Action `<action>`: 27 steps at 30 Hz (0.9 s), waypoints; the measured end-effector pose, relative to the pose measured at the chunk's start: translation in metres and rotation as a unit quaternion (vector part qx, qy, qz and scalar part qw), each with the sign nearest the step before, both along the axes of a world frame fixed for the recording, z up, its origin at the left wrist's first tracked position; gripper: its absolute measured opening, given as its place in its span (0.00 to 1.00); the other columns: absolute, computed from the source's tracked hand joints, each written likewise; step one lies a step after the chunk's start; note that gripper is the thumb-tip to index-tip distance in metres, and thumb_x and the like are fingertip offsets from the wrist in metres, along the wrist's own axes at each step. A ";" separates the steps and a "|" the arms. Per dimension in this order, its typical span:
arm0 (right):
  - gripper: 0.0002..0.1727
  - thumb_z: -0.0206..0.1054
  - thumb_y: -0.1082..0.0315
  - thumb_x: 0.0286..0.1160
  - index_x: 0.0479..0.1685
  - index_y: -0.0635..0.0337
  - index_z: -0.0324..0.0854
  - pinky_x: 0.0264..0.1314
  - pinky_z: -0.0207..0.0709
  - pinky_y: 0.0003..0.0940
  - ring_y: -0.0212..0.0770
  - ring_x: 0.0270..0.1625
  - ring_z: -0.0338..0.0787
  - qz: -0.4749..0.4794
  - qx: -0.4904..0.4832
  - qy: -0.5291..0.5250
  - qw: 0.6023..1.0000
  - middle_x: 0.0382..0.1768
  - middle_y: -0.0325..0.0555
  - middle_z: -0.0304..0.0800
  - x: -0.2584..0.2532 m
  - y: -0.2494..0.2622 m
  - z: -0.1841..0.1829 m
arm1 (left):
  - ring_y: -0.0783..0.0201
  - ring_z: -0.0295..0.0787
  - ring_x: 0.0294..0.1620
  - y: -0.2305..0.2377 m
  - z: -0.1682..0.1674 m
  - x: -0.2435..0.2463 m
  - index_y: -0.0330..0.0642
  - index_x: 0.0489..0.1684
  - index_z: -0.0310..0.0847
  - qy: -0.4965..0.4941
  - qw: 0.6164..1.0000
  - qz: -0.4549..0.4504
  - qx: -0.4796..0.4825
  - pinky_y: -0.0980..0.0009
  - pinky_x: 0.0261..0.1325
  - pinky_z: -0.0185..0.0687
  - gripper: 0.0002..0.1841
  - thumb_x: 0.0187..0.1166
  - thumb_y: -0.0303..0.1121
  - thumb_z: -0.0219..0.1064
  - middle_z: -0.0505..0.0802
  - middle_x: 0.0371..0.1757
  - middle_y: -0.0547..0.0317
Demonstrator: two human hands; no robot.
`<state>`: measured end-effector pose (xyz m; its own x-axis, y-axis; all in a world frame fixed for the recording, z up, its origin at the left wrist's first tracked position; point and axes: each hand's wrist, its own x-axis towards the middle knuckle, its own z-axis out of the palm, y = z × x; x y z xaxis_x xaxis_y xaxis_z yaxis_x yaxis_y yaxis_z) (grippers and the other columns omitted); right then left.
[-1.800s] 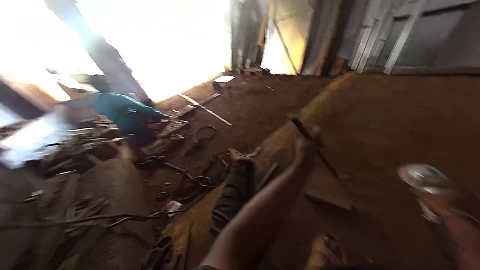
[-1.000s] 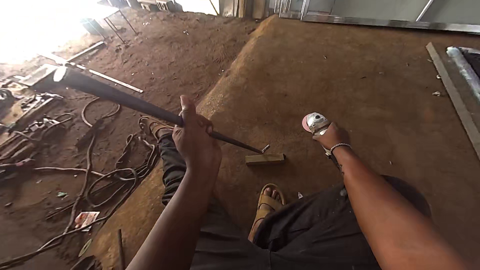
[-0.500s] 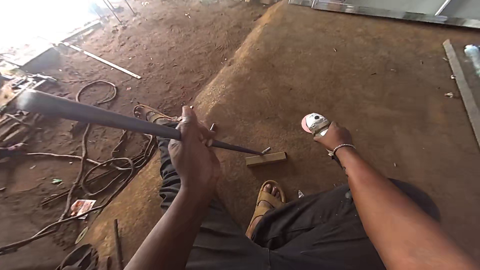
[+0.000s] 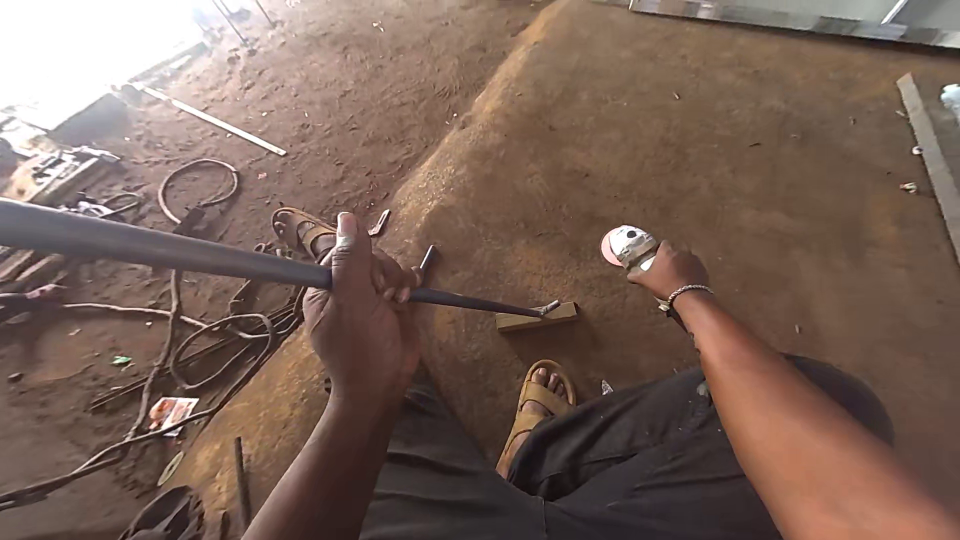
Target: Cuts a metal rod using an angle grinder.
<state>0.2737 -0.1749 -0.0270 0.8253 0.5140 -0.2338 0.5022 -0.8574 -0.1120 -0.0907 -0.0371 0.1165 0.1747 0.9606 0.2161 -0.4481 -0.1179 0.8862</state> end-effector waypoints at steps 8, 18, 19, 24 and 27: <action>0.48 0.85 0.43 0.53 0.69 0.71 0.75 0.55 0.84 0.68 0.68 0.57 0.92 0.072 -0.003 0.022 0.997 0.53 0.68 0.90 -0.039 0.019 0.016 | 0.70 0.75 0.19 -0.013 -0.011 0.005 0.56 0.25 0.72 0.013 0.989 -0.048 0.142 0.67 0.37 0.85 0.17 0.93 0.40 0.52 0.74 0.17 0.74; 0.41 0.82 0.46 0.57 0.66 0.66 0.76 0.50 0.86 0.61 0.61 0.53 0.94 0.174 -0.123 0.044 0.976 0.49 0.60 0.92 -0.102 0.032 -0.016 | 0.73 0.80 0.27 -0.118 -0.064 -0.052 0.52 0.29 0.76 0.038 0.966 -0.117 0.227 0.72 0.42 0.82 0.21 0.95 0.48 0.47 0.79 0.22 0.69; 0.41 0.82 0.47 0.57 0.67 0.67 0.75 0.51 0.86 0.61 0.61 0.53 0.94 0.177 -0.130 0.042 0.975 0.50 0.60 0.92 -0.103 0.032 -0.017 | 0.71 0.80 0.29 -0.129 -0.070 -0.055 0.50 0.28 0.75 0.029 0.961 -0.134 0.239 0.72 0.43 0.82 0.21 0.95 0.46 0.48 0.78 0.23 0.67; 0.43 0.82 0.48 0.57 0.69 0.68 0.74 0.55 0.85 0.63 0.62 0.58 0.93 0.176 -0.155 0.051 0.971 0.55 0.62 0.91 -0.110 0.039 -0.025 | 0.60 0.79 0.31 -0.164 -0.089 -0.060 0.45 0.22 0.68 0.018 0.941 -0.176 0.290 0.63 0.50 0.83 0.20 0.91 0.43 0.52 0.76 0.22 0.57; 0.44 0.81 0.47 0.58 0.70 0.68 0.73 0.55 0.86 0.62 0.61 0.58 0.93 0.174 -0.153 0.046 0.972 0.55 0.62 0.91 -0.117 0.042 -0.030 | 0.60 0.80 0.32 -0.167 -0.096 -0.066 0.45 0.23 0.69 0.017 0.941 -0.171 0.291 0.62 0.52 0.83 0.20 0.90 0.42 0.52 0.76 0.23 0.57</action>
